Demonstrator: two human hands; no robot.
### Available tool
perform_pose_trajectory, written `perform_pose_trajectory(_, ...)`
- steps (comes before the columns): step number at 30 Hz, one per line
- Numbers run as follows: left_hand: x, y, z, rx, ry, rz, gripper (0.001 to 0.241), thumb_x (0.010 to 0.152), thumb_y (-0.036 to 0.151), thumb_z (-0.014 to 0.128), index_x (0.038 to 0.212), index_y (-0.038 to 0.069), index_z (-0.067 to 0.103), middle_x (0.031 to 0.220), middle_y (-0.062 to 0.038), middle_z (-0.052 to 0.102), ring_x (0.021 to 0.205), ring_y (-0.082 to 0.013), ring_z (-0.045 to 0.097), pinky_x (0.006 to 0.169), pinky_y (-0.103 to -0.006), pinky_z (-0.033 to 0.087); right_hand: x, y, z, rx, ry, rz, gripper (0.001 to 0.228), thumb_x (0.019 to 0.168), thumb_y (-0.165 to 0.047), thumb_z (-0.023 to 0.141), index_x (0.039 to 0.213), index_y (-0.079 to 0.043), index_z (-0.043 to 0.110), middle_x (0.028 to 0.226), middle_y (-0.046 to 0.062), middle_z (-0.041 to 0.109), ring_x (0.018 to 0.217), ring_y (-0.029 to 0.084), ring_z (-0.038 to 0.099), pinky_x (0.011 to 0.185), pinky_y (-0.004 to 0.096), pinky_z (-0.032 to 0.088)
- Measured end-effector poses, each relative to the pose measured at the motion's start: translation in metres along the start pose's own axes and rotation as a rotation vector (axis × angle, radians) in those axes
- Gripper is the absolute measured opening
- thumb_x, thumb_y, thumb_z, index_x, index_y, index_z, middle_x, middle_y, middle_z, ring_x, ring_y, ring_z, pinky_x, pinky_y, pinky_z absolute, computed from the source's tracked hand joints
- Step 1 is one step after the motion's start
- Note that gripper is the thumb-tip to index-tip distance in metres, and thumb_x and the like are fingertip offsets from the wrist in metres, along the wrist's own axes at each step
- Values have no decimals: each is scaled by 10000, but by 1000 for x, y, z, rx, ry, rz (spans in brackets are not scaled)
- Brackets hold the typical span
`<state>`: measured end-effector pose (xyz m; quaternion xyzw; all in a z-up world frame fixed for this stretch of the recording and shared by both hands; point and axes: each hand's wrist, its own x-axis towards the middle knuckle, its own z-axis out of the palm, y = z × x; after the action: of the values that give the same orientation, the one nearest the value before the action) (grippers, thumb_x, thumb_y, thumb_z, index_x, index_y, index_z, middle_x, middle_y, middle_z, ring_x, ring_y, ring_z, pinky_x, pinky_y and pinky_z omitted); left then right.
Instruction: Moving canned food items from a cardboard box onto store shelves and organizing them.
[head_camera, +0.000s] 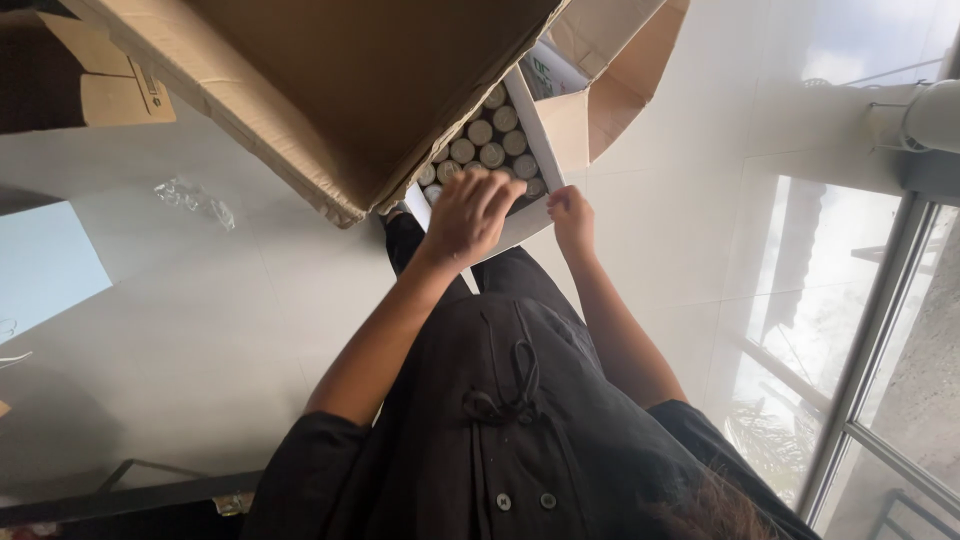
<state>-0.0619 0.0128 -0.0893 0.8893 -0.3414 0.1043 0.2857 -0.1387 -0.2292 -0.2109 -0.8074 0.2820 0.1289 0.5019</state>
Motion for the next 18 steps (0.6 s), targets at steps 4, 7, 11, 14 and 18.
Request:
perform_pose_trajectory(4,-59,3,35,-206,-76,-160,224,967,-1,626,1190,9,631,1090,-117,587,986,-264,629,834,-397,525,42,85,40,-536,-91,-302,202,877,-84,634,1071,-31,659,1037,172,693,1017,368,679,869,459,559)
perform_pose_trajectory(7,-117,-5,79,-170,-273,-293,294,859,-13,634,1150,19,656,1061,-115,605,915,-269,625,806,-384,539,59,91,68,-835,-205,-267,433,850,-163,679,1234,9,579,1123,251,634,1066,458,633,898,528,523)
perform_pose_trajectory(11,-145,-7,109,-184,-404,-327,159,893,44,660,1050,20,644,1009,-105,595,929,-281,638,824,-408,536,107,143,107,-1113,-177,-56,526,862,-170,653,1307,73,511,1236,240,596,1082,367,657,815,479,562)
perform_pose_trajectory(14,-152,-13,129,-213,-457,-294,123,889,83,661,997,30,633,1008,-94,598,956,-278,642,847,-423,537,111,142,125,-1378,-99,-117,506,943,-164,605,1365,100,510,1137,190,687,963,293,728,743,402,603)
perform_pose_trajectory(18,-148,-31,151,-114,-656,-296,93,883,73,648,975,56,652,1054,-86,620,978,-271,625,839,-426,533,125,178,138,-1519,-71,-23,420,969,-230,593,1248,83,572,1051,138,743,834,225,759,592,340,605)
